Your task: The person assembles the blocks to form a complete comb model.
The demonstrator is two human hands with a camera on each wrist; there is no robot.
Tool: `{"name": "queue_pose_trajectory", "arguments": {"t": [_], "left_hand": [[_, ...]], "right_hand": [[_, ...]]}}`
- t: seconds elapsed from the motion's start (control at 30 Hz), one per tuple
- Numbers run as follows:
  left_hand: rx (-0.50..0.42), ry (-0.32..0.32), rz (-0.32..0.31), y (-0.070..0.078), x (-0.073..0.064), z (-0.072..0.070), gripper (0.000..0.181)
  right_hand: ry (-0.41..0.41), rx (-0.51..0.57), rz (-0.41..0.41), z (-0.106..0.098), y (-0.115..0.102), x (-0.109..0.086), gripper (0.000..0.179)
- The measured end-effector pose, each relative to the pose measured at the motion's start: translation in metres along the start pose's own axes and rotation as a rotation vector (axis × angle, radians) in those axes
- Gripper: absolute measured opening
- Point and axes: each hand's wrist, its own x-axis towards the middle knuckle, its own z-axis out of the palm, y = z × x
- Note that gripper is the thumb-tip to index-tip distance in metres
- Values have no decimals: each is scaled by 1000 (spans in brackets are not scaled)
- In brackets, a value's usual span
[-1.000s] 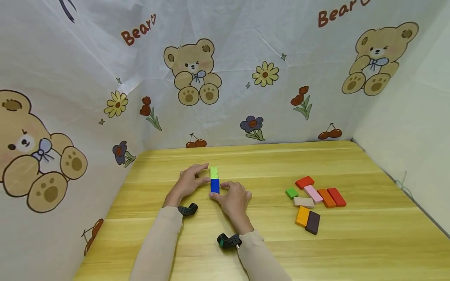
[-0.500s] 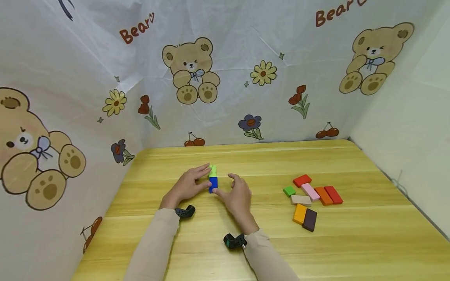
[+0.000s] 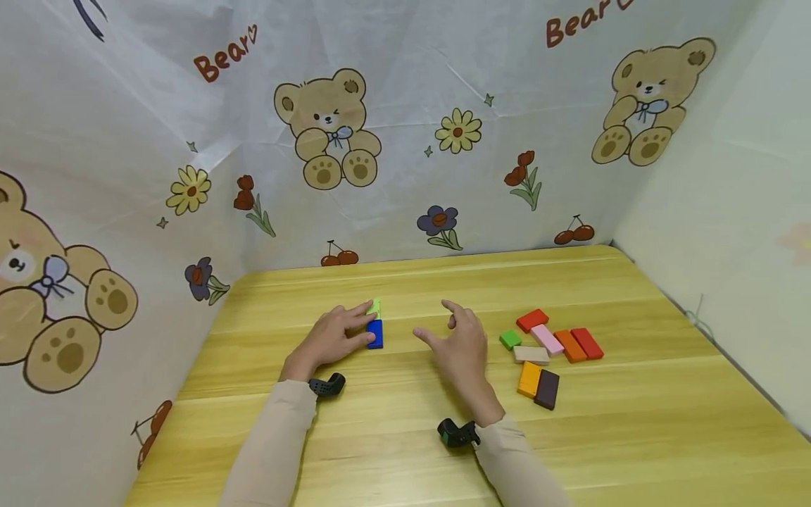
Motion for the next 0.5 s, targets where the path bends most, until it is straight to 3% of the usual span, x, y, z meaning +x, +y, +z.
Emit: {"name": "queue_pose_trajectory", "arguments": {"t": [0.2, 0.5], "left_hand": [[-19, -29, -37, -3, -1, 0, 59], [-31, -37, -44, -4, 1, 1, 61]], "right_hand": [[22, -38, -10, -31, 15, 4, 77], [122, -78, -49, -76, 48, 4, 69]]}}
